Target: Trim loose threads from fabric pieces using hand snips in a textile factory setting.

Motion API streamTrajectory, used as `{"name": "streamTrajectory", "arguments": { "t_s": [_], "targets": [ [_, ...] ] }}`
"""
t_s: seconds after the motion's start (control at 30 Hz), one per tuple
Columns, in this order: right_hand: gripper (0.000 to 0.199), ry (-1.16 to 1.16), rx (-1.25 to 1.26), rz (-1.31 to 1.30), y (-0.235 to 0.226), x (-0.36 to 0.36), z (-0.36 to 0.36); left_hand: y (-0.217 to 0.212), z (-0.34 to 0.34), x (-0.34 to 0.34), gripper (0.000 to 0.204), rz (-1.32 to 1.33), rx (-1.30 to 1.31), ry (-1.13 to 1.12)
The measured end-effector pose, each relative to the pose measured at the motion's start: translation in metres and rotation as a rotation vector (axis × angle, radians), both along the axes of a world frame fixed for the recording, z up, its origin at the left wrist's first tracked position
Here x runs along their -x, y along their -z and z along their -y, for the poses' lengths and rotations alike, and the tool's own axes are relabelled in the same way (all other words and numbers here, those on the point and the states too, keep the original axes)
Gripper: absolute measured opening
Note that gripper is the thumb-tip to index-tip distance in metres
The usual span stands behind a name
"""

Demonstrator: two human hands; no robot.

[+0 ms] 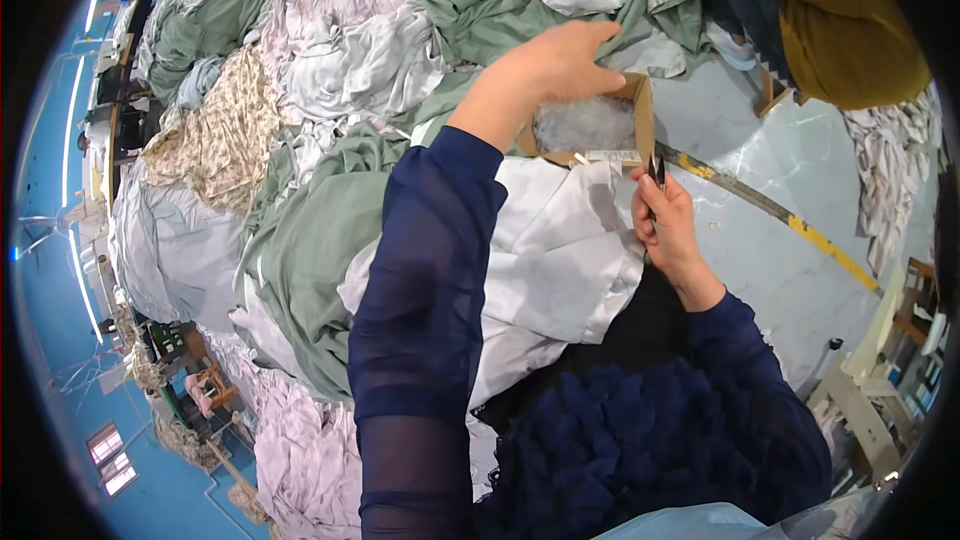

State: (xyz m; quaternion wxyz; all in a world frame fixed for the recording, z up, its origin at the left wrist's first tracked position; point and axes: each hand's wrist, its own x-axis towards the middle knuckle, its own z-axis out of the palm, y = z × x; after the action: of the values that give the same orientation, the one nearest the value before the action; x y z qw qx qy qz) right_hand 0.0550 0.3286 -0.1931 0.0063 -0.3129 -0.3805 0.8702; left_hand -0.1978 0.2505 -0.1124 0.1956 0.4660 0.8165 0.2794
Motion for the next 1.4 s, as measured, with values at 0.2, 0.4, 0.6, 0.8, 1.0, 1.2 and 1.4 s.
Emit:
{"name": "streamTrajectory", "arguments": {
  "t_s": [0.2,0.4,0.6,0.8,1.0,1.2,1.4],
  "targets": [
    [0.029,-0.245,-0.384,-0.197,-0.020,-0.024,0.000,-0.096,0.063,-0.054,0.023,-0.022,-0.088,-0.174],
    [0.018,-0.509,-1.016,-0.561,-0.013,-0.059,-0.014,-0.093,0.197,-0.162,0.012,0.202,-0.066,-0.447],
    [0.044,-0.674,-1.287,-0.570,-0.041,-0.080,0.021,-0.058,0.289,-0.327,0.025,0.221,0.099,-0.610],
    [0.040,-0.669,-1.323,-0.465,-0.029,-0.081,0.017,-0.025,0.273,-0.397,0.053,-0.126,0.280,-0.673],
    [0.012,-0.298,-1.251,-0.540,-0.040,-0.052,0.000,0.021,0.248,-0.394,0.058,-0.425,0.196,-0.903],
    [0.012,-0.177,-1.365,-0.641,-0.037,-0.050,-0.012,0.038,0.236,-0.380,0.048,-0.644,0.010,-0.983],
    [0.010,-0.170,-1.306,-0.578,-0.037,-0.054,-0.014,0.037,0.242,-0.377,0.045,-0.695,-0.028,-0.974]
  ]
}}
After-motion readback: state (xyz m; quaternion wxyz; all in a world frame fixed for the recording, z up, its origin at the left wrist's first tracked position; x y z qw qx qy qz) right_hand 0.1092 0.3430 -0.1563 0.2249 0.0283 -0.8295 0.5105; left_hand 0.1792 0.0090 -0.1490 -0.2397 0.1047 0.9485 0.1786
